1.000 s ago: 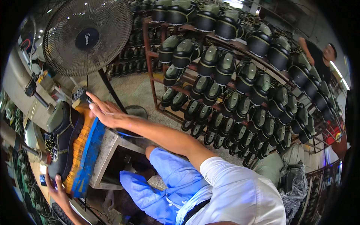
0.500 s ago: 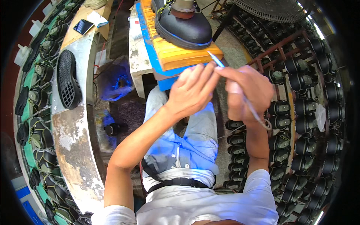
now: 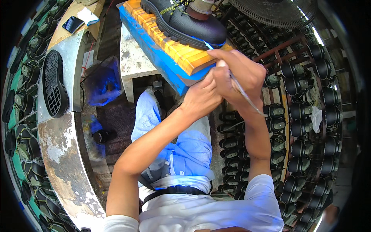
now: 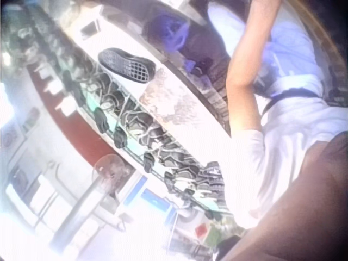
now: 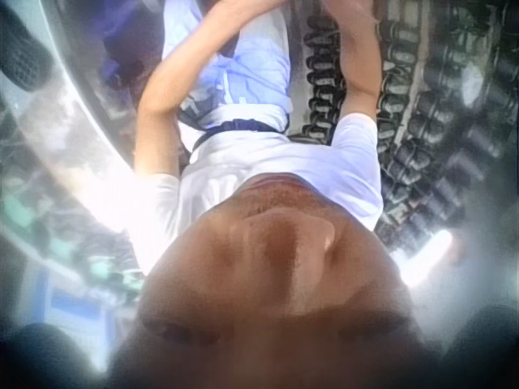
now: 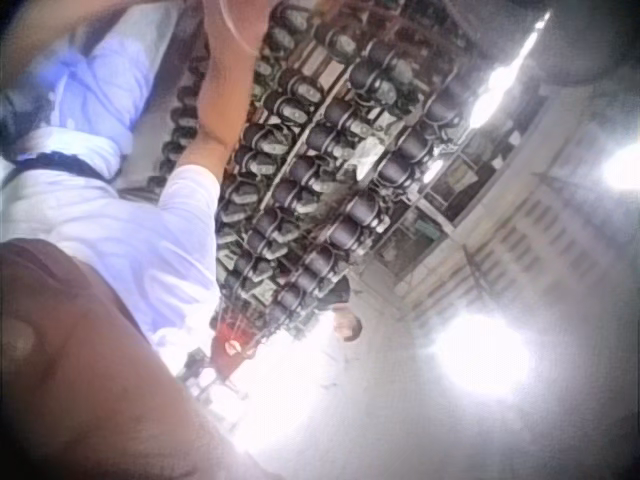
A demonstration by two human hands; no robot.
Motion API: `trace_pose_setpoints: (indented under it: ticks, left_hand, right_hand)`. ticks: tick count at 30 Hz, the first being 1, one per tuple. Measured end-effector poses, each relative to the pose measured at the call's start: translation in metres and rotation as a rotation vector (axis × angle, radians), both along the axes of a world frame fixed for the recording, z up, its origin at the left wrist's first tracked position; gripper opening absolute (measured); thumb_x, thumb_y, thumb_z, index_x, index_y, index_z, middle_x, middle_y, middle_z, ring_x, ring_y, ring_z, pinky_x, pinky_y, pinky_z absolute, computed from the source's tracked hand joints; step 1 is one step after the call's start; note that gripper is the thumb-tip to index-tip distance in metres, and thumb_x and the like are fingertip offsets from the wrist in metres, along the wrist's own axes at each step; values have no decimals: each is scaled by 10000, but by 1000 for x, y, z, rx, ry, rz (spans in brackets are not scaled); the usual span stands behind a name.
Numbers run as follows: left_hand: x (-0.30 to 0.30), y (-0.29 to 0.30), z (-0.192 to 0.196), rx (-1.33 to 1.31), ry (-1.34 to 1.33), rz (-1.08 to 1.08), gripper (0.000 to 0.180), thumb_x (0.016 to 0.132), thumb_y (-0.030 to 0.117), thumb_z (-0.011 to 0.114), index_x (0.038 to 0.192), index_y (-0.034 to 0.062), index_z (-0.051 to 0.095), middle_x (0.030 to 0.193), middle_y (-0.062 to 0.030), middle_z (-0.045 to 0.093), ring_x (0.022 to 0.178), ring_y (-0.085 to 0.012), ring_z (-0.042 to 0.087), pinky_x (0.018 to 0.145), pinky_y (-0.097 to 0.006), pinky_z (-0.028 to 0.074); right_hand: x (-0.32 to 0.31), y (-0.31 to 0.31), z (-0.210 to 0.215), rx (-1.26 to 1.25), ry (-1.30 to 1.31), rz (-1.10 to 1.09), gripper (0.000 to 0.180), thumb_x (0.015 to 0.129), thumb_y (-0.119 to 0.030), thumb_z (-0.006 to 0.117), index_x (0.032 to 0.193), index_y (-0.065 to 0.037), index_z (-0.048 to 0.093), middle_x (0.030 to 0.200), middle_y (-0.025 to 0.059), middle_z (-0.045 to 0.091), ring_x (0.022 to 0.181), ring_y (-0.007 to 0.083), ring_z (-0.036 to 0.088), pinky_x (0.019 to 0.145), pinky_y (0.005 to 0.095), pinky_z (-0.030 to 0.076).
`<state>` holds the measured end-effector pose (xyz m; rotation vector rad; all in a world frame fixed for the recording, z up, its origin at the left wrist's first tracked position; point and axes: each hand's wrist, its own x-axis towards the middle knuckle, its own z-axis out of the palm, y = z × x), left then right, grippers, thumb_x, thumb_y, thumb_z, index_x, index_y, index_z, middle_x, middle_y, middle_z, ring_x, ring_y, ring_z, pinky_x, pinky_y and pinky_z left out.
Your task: The person applies glue to the bottom edges of multiple shoes using a thin applicator tool, and places each shoe back onto a rack.
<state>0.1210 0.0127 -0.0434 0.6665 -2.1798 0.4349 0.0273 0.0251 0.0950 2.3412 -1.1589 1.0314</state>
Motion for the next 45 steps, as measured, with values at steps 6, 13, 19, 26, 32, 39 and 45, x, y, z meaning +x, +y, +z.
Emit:
trace_pose_setpoints:
  ticks: [6,13,19,26,32,39,45]
  left_hand:
    - [70,12,26,119,317,-92,372,827,139,679,1187,49,717,1340,-110,684,1163,-283,642,998,-415,521]
    - [167,-13,18,80,619,-25,188,849,67,725,1032,36,702,1055,-92,761,1101,-349,679,1098,-527,455]
    - [214,-58,19,122,663,197,409,915,197,780,1226,-9,614,1172,-186,677,1197,-385,655,1069,-465,482]
    - [218,-89,40,308,543,471,835,793,437,928,1321,-81,540,1178,-198,646,1091,-276,638,960,-397,508]
    - [219,-107,26,318,609,427,967,721,465,975,1350,-96,501,1216,-206,627,1134,-292,619,1024,-387,493]
    - [255,-179,11,385,628,257,810,785,379,946,1391,-2,567,1341,-176,615,1242,-277,597,1099,-399,465]
    - [183,-148,30,108,531,-31,431,830,315,881,1142,49,750,1280,-170,704,1224,-377,648,1056,-448,502]
  right_hand:
    - [8,9,0,82,-151,120,216,820,9,610,973,1,763,692,108,646,545,224,631,510,325,493]
    - [50,-31,-32,55,-357,333,186,845,19,613,968,4,751,705,112,652,576,221,646,533,328,504]
    - [78,-89,-66,-101,-336,330,243,906,-5,584,1054,-8,777,752,88,677,653,173,669,602,277,522]
    - [54,-116,-71,-185,-245,242,233,940,-53,590,1079,-42,777,782,76,681,666,192,676,602,305,535]
    - [13,-101,-69,-248,-145,-11,240,904,-58,622,1081,-71,782,792,67,702,667,207,692,601,320,553]
    - [-35,-77,-61,-246,-88,8,231,827,-45,639,1023,-59,760,756,96,663,606,274,666,563,359,545]
    - [-2,-37,-44,-118,-5,60,303,836,7,575,1073,-27,761,756,79,704,650,211,707,593,320,571]
